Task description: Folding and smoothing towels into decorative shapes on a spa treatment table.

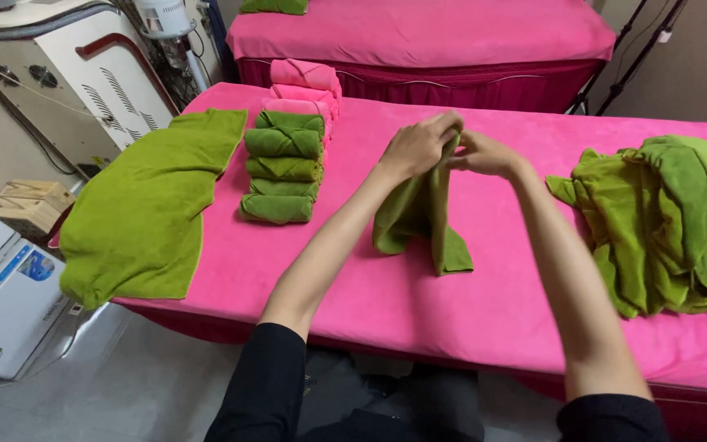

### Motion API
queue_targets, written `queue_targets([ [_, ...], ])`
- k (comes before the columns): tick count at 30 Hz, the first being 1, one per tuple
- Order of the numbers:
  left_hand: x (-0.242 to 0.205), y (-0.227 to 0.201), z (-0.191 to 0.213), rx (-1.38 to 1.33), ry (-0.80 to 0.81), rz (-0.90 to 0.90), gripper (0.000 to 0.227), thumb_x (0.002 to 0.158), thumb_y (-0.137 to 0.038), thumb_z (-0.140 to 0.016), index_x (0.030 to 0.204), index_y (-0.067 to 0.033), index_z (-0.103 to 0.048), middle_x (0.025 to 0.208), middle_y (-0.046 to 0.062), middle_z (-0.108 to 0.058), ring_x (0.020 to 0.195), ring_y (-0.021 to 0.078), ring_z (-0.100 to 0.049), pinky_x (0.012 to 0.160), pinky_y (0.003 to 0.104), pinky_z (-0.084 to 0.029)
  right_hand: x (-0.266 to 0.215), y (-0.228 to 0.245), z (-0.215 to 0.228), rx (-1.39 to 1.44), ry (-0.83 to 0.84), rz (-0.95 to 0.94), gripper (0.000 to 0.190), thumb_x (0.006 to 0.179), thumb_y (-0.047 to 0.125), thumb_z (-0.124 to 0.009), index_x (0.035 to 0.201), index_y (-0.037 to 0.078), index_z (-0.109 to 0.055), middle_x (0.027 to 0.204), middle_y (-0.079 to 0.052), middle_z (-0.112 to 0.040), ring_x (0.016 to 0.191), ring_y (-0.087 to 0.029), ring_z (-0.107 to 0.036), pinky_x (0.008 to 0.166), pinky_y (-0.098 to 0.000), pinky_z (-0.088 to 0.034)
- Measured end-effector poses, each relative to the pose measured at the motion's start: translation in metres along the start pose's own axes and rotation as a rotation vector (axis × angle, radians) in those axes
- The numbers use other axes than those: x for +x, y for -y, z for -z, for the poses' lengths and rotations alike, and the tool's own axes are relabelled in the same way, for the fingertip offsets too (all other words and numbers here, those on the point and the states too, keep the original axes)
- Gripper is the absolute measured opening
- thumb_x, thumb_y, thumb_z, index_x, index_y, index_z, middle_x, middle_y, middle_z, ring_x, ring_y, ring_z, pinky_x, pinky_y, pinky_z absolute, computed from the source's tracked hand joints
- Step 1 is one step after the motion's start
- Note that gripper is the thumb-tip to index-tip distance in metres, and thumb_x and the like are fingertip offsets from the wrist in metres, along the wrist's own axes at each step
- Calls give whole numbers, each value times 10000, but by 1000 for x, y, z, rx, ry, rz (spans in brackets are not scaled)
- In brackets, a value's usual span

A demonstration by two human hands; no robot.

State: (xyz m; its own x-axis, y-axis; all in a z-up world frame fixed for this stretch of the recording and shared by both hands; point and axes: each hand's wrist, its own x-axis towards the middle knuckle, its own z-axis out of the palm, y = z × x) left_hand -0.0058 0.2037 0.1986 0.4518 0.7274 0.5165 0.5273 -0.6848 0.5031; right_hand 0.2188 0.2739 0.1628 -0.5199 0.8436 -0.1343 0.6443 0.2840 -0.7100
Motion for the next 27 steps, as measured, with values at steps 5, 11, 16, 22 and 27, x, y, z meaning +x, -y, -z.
queue_targets([
  [5,20,41,-3,62,-60,-57,176,1098,-297,-443,1249,-267,-527,1152,69,-629,1124,396,-681,982,556,-567,0,21,-21,126,-142,131,393,938,231,-817,1300,101,-733,1150,-122,-740,1078,-294,-688,932,-479,-571],
  [11,19,63,16,276,-232,-103,114,952,-104,-739,1033,-98,-658,1071,54,-623,979,250,-636,886,449,-547,-2,53,-18,-50,-380,233,285,991,331,-814,848,123,-682,784,23,-608,748,-118,-531,686,-325,-423],
  [16,14,77,18,305,-176,66,97,1012,-192,-625,1022,-100,-596,1041,113,-675,977,318,-630,857,499,-511,-3,64,-19,-113,-560,296,261,980,220,-835,1195,85,-777,791,-46,-731,665,-111,-619,543,-296,-444],
  [22,10,83,12,357,-168,29,42,1013,-109,-602,1022,-73,-584,986,129,-713,957,336,-641,814,513,-534,1,55,-22,-235,-504,183,352,961,201,-836,1258,48,-724,743,-75,-675,656,-188,-624,574,-361,-494],
  [27,9,77,16,251,-123,55,67,1054,-74,-518,996,-57,-548,883,166,-697,850,367,-671,669,520,-541,-4,50,-25,-215,-391,87,174,872,146,-741,1026,75,-777,761,-43,-642,661,-157,-540,542,-349,-371],
])
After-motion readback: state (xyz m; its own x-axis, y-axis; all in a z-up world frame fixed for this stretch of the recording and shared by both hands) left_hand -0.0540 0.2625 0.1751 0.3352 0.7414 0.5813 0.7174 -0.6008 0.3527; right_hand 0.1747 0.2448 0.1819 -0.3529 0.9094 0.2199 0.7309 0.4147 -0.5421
